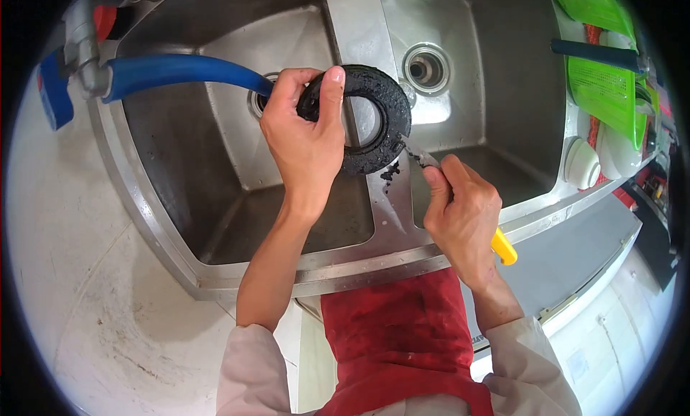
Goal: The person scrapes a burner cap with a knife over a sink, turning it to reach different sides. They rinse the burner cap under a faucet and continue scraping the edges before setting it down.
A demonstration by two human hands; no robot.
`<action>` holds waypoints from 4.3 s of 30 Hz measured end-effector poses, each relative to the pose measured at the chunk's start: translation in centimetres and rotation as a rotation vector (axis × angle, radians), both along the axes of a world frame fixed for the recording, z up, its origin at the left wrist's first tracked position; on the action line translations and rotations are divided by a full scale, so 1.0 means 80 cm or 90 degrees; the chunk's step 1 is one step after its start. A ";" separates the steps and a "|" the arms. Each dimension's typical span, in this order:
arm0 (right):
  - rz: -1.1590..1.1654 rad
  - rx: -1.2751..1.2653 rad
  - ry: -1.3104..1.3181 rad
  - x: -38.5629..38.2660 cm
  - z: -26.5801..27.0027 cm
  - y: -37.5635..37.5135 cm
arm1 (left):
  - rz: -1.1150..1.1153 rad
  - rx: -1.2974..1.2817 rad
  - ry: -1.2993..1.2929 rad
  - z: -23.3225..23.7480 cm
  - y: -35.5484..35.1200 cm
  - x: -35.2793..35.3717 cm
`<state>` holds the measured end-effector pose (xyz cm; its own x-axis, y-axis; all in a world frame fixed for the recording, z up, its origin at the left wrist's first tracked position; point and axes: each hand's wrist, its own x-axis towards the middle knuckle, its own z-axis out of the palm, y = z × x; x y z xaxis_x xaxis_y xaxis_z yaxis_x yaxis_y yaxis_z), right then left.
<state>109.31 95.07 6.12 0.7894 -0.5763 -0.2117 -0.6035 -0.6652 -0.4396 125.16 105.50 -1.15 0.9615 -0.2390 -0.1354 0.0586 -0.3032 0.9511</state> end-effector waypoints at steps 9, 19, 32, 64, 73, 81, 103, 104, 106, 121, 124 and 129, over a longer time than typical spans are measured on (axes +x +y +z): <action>-0.025 0.029 0.001 -0.013 0.005 0.018 | 0.092 -0.056 0.090 0.009 -0.005 -0.014; 0.093 -0.040 0.046 0.020 0.021 -0.024 | -0.102 0.084 0.219 0.020 0.049 0.016; 0.015 -0.036 0.032 0.029 0.020 -0.014 | -0.141 0.003 -0.060 0.021 0.020 -0.031; 0.475 -0.122 -0.096 0.070 -0.015 -0.116 | -0.091 -0.047 0.009 0.009 0.016 -0.014; 0.345 -0.105 -0.096 0.045 -0.018 -0.085 | -0.076 -0.038 0.051 0.017 0.015 -0.021; 0.200 -0.100 -0.060 0.019 -0.020 -0.040 | -0.045 -0.040 0.020 0.014 0.012 -0.025; -0.017 -0.048 -0.047 0.008 -0.021 0.035 | 0.236 -0.036 -0.050 0.007 -0.018 -0.063; -0.016 -0.038 -0.037 0.007 -0.020 0.039 | 0.257 -0.037 -0.055 0.005 -0.020 -0.066; -0.013 -0.029 -0.042 0.008 -0.021 0.034 | 0.316 -0.054 -0.041 0.002 -0.024 -0.075; 0.056 -0.033 -0.054 0.010 -0.021 0.009 | -0.107 0.039 -0.022 0.014 -0.003 -0.003; 0.044 -0.021 -0.038 0.008 -0.020 0.013 | -0.077 0.018 -0.033 0.007 -0.003 -0.011; 0.060 -0.026 -0.034 0.011 -0.017 -0.001 | -0.064 0.014 -0.029 0.013 -0.002 -0.016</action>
